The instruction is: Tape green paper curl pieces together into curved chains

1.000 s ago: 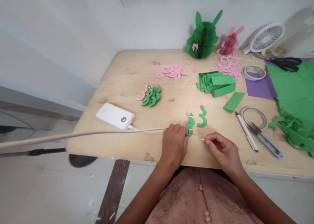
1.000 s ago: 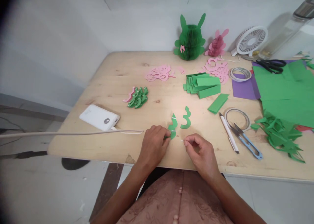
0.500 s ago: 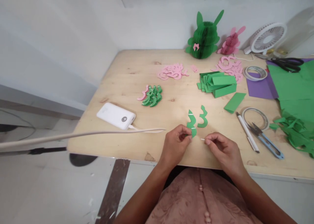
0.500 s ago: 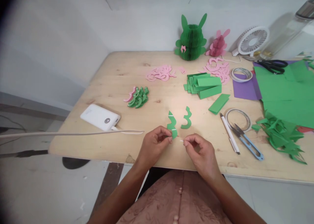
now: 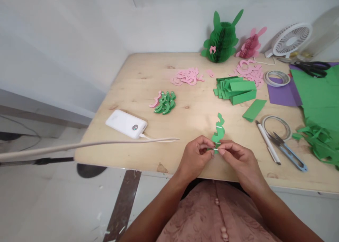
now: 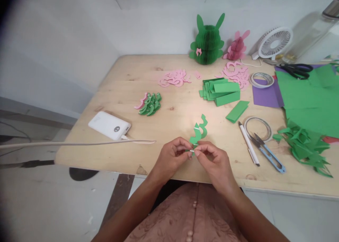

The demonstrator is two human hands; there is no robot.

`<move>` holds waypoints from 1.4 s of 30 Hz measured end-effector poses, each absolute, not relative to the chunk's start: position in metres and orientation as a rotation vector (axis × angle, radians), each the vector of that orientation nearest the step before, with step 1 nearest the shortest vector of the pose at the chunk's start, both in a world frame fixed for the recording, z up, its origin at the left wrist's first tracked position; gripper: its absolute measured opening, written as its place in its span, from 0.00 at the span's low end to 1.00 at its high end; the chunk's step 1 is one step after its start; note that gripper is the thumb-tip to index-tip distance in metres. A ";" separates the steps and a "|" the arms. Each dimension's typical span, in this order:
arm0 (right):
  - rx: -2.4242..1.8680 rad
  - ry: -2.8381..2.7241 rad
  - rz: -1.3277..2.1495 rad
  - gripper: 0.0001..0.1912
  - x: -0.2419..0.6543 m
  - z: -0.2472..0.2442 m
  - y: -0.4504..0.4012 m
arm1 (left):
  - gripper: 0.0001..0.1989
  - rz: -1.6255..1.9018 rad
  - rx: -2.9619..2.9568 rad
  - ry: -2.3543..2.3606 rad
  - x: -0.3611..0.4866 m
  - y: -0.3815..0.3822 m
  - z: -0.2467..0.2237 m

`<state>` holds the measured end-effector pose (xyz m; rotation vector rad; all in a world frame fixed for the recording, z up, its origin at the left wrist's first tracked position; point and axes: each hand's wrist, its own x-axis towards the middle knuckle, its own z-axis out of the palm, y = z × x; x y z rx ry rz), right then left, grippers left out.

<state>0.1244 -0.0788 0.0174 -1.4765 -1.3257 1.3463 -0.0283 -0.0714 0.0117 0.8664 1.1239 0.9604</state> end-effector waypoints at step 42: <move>-1.477 -1.505 1.155 0.07 0.122 0.012 -0.078 | 0.13 0.977 0.500 1.168 -0.024 -0.078 0.014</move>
